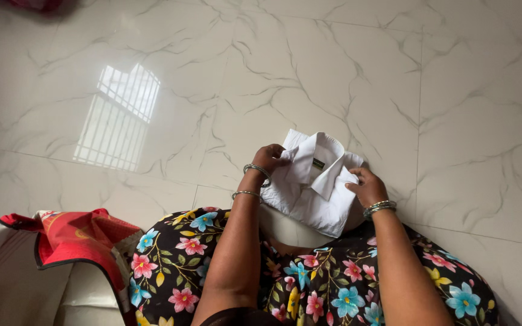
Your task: The person sits on the floor and folds a white shirt by hand. They smooth the fabric, fold the sleeves and sides, then fold the shirt into a compact rectangle and place it into a bag.
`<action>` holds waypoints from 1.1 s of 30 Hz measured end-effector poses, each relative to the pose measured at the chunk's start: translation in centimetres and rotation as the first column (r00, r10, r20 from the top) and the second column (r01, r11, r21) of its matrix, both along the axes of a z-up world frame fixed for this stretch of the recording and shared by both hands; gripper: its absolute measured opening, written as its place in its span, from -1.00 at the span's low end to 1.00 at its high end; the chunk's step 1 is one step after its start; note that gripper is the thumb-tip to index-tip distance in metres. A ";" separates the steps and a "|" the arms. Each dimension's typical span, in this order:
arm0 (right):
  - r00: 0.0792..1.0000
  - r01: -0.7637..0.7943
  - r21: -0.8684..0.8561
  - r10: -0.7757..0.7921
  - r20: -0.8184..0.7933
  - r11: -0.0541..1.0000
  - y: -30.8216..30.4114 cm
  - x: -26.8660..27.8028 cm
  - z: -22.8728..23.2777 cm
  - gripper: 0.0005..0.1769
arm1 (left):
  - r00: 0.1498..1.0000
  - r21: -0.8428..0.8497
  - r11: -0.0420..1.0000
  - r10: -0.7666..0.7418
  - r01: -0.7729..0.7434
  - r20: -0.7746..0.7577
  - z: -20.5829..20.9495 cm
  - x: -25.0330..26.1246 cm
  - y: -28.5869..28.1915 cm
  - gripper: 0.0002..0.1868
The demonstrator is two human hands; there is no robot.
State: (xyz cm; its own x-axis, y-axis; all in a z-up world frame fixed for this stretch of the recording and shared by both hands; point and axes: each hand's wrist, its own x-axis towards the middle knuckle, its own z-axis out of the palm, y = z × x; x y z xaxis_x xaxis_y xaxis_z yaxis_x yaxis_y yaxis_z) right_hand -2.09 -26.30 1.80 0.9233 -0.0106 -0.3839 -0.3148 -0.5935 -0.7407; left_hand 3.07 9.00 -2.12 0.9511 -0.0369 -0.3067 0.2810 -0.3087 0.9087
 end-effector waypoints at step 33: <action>0.982 0.077 -0.440 0.008 0.187 0.895 5.2 0.1 -0.6 0.11 | 0.948 0.752 0.606 0.310 -0.258 0.075 3.6 -8.7 -5.3 -0.61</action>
